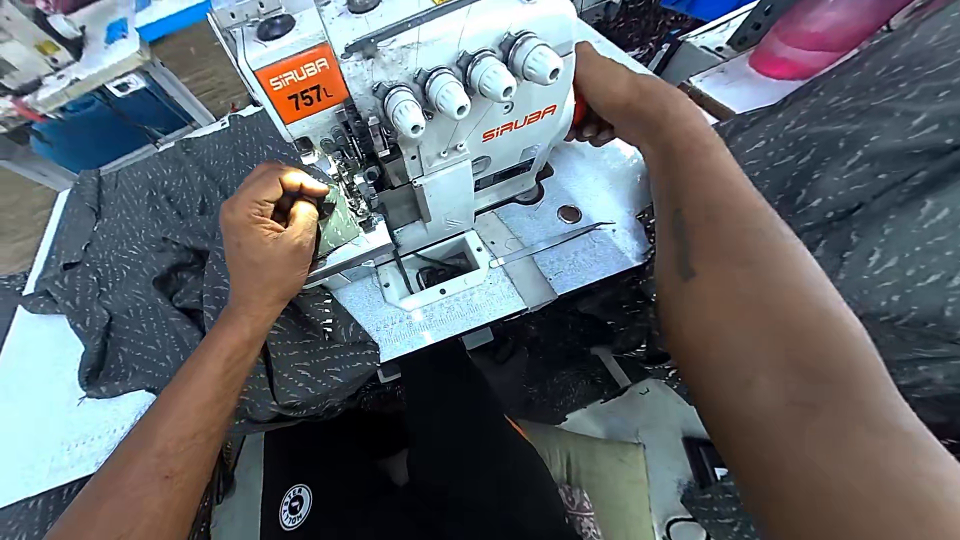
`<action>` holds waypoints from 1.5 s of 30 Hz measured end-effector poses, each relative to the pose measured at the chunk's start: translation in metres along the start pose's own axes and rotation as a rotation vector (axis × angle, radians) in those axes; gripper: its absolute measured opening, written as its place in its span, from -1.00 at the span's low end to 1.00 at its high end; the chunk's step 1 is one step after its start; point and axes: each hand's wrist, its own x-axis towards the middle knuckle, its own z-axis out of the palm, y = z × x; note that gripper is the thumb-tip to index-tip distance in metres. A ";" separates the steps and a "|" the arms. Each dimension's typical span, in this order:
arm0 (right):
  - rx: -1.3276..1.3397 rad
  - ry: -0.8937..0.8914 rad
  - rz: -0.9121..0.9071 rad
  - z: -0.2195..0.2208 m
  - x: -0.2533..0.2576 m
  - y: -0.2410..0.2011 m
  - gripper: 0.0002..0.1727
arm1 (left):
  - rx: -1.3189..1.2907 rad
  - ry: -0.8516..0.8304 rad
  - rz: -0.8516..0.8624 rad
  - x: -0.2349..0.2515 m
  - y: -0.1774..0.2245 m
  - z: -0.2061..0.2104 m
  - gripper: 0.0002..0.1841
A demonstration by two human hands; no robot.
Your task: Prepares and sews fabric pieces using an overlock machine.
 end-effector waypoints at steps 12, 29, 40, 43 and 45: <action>0.249 0.099 -0.330 0.019 0.016 0.023 -0.21 | 0.036 0.013 0.013 0.000 0.001 -0.001 -0.83; 0.046 0.425 -0.497 0.021 -0.026 0.032 -0.13 | -0.026 0.030 0.151 0.004 -0.002 -0.001 -0.83; -0.252 0.815 -1.628 0.064 -0.234 -0.110 -0.74 | 0.116 -0.047 0.335 0.003 -0.002 -0.004 -0.74; -0.561 0.515 -1.674 0.078 -0.240 -0.202 -0.75 | 0.131 -0.047 0.332 0.003 -0.001 -0.006 -0.76; -0.838 0.264 -1.559 0.092 -0.220 -0.254 -0.76 | 0.136 -0.053 0.303 0.002 0.002 -0.006 -0.78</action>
